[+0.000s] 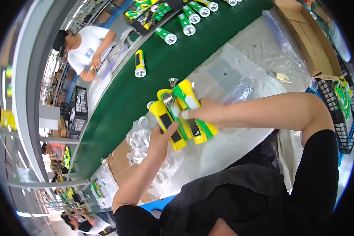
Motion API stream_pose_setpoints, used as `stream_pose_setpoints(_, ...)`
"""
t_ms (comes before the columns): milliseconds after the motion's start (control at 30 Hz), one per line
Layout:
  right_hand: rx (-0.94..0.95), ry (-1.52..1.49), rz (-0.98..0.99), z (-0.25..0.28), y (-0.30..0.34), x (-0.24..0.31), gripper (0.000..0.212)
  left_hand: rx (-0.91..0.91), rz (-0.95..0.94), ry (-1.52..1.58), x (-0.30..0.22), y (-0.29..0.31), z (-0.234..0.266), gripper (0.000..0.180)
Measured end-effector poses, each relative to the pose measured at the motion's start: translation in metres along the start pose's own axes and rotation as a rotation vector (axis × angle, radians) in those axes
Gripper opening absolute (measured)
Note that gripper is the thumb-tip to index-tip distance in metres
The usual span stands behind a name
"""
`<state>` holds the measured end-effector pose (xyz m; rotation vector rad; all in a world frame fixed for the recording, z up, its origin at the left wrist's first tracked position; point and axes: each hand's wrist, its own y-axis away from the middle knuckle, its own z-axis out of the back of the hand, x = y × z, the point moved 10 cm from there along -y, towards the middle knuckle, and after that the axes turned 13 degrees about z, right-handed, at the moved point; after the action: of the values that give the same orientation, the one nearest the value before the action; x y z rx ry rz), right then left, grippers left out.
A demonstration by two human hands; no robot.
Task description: Assembling hand-held flashlights by attaching plastic rings and lamp heads to the main body on a factory assembly line.
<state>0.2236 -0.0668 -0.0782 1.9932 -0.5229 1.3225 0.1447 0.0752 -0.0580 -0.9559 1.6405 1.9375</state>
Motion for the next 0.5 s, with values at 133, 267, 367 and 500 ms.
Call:
stream_pose_setpoints(133, -0.032, 0.174, 0.093, 0.005, 0.012, 0.006, 0.056, -0.351, -0.236, -0.106, 0.020, 0.046, 0.046, 0.059)
stream_pose_setpoints(267, -0.109, 0.237, 0.261, 0.012, 0.031, 0.011, 0.052, -0.364, -0.655, -0.187, 0.040, 0.134, 0.060, 0.055)
stream_pose_setpoints(367, -0.186, 0.415, 0.381, 0.022, 0.055, 0.027, 0.042, -0.298, -0.748, -0.292, 0.088, 0.201, 0.050, 0.018)
stream_pose_setpoints(500, -0.322, 0.435, 0.526, -0.004, 0.096, 0.046, 0.043, -0.324, -0.571, -0.223, 0.230, 0.207, 0.046, 0.008)
